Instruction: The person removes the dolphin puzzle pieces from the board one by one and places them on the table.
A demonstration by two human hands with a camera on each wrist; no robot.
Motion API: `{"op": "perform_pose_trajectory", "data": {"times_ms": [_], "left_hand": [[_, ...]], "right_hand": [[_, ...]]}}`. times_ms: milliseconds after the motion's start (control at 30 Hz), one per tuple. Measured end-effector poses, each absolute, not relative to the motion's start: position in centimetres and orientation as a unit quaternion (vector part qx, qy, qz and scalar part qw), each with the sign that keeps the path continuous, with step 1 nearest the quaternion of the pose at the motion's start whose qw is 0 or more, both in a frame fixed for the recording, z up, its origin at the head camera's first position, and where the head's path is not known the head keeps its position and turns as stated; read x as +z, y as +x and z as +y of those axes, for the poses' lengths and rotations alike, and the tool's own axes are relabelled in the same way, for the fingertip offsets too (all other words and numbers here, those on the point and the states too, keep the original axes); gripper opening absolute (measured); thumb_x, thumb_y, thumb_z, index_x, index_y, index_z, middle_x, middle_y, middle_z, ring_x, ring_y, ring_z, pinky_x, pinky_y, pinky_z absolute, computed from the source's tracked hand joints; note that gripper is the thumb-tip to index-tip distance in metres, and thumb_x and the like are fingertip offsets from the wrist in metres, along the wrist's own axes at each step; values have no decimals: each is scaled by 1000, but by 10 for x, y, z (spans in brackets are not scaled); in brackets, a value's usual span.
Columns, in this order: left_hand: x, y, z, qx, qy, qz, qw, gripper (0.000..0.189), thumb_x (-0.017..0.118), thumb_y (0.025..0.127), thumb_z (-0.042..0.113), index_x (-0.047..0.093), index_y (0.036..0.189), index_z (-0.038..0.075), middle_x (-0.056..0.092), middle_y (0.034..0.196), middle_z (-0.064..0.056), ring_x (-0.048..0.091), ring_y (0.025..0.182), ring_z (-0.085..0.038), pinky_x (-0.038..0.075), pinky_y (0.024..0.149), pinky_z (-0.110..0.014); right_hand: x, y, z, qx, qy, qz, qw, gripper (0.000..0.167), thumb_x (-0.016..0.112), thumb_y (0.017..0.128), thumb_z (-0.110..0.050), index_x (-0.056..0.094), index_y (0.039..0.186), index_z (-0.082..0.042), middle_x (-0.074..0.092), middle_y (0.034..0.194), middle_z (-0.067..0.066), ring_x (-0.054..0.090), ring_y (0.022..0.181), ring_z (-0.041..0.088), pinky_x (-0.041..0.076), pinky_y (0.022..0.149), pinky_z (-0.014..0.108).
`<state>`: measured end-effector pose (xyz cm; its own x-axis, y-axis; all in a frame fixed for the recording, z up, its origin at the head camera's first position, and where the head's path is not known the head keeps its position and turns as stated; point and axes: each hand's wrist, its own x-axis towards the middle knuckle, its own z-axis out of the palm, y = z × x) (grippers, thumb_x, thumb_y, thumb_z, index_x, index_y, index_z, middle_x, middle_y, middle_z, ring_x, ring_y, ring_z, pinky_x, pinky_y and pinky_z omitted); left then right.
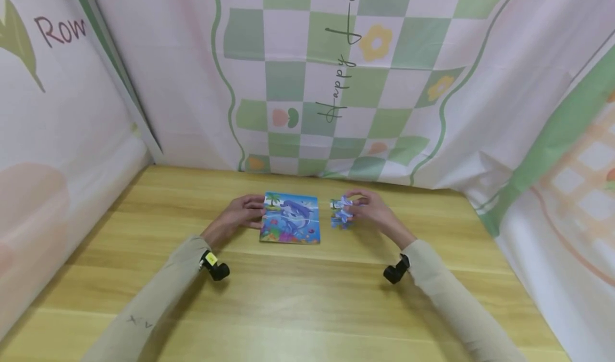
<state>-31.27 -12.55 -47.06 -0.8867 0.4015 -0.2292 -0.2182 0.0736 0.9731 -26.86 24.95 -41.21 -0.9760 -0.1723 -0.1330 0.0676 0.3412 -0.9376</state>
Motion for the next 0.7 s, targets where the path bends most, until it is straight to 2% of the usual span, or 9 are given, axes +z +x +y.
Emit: {"op": "perform_pose_trajectory", "data": {"times_ms": [267, 333, 700], "left_hand": [[-473, -311, -127, 680, 71, 694, 226, 61, 63, 102, 1, 38, 157, -2, 50, 147, -29, 71, 101, -23, 68, 89, -36], [-473, -311, -127, 681, 72, 693, 225, 61, 63, 102, 1, 38, 157, -2, 51, 146, -29, 71, 99, -22, 68, 89, -36], [-472, -311, -127, 684, 73, 687, 235, 61, 61, 102, -1, 36, 157, -4, 54, 141, -28, 70, 98, -22, 67, 90, -35]], "right_hand": [[-417, -259, 276, -467, -36, 881, 66, 42, 70, 98, -3, 56, 134, 11, 67, 109, 24, 65, 93, 19, 64, 82, 28], [-419, -256, 280, -459, -36, 885, 64, 42, 70, 98, -3, 56, 134, 12, 67, 111, 26, 66, 94, 22, 65, 82, 29], [-424, -251, 284, -459, -11, 886, 71, 39, 69, 96, 1, 56, 130, 14, 66, 105, 25, 71, 74, 22, 69, 73, 35]]}}
